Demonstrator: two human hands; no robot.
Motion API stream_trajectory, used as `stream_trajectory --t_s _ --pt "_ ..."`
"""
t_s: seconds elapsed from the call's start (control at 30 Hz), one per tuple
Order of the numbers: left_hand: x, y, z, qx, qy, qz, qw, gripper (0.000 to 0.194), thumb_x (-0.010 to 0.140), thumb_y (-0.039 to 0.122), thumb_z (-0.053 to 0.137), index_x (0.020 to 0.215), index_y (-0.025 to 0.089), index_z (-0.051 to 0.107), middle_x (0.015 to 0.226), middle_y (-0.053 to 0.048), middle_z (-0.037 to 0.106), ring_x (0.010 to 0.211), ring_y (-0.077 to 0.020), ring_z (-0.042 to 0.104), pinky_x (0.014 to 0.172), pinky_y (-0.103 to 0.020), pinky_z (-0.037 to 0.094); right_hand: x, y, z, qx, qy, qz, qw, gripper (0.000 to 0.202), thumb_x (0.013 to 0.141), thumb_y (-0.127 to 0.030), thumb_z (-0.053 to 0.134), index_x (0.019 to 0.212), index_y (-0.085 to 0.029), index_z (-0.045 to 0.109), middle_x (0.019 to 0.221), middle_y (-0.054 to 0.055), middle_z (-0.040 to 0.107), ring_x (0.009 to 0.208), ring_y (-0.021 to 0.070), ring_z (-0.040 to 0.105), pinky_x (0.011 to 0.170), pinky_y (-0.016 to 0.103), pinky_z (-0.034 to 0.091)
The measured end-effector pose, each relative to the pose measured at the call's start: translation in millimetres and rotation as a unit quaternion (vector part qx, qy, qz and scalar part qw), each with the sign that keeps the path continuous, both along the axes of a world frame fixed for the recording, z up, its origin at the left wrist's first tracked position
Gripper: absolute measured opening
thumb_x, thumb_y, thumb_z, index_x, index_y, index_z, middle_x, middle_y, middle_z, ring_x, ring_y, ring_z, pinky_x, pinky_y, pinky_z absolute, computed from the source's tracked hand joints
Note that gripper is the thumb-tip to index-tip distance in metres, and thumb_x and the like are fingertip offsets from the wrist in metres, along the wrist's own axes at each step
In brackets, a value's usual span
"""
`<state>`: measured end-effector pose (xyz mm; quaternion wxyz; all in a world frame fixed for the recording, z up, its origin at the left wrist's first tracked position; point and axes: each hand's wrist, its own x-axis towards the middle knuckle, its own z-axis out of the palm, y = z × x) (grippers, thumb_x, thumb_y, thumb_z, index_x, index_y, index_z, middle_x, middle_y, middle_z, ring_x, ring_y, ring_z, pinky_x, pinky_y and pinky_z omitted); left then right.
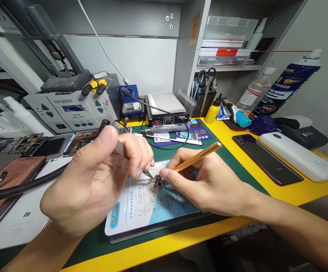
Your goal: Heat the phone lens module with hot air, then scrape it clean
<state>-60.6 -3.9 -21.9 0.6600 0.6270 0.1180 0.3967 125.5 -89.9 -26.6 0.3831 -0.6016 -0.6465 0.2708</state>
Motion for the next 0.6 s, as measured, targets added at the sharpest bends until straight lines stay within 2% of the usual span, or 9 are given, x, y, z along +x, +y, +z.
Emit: stream_trajectory --t_s 0.47,0.6 --pt "-2.9 -2.1 1.3 0.001 0.007 -0.001 1.0 0.053 0.109 0.045 0.039 0.064 0.021 0.053 0.067 -0.002 0.051 0.073 -0.0194 0.051 0.077 -0.041 0.038 1.3 2.0 4.7 -0.013 0.002 -0.011 1.0 0.021 0.092 -0.034 0.076 0.078 -0.02 0.07 0.062 0.0 0.066 0.056 0.0152 0.057 0.048 0.027 0.042" --pt "-2.6 -1.9 0.2 0.01 0.005 -0.002 1.0 0.052 0.109 0.042 0.037 0.064 0.021 0.053 0.068 -0.001 0.051 0.074 -0.019 0.051 0.078 -0.041 0.038 2.3 1.9 4.6 -0.02 0.009 -0.01 1.0 0.021 0.09 -0.035 0.079 0.078 -0.02 0.071 0.063 0.0 0.066 0.057 0.0152 0.057 0.049 0.026 0.043"
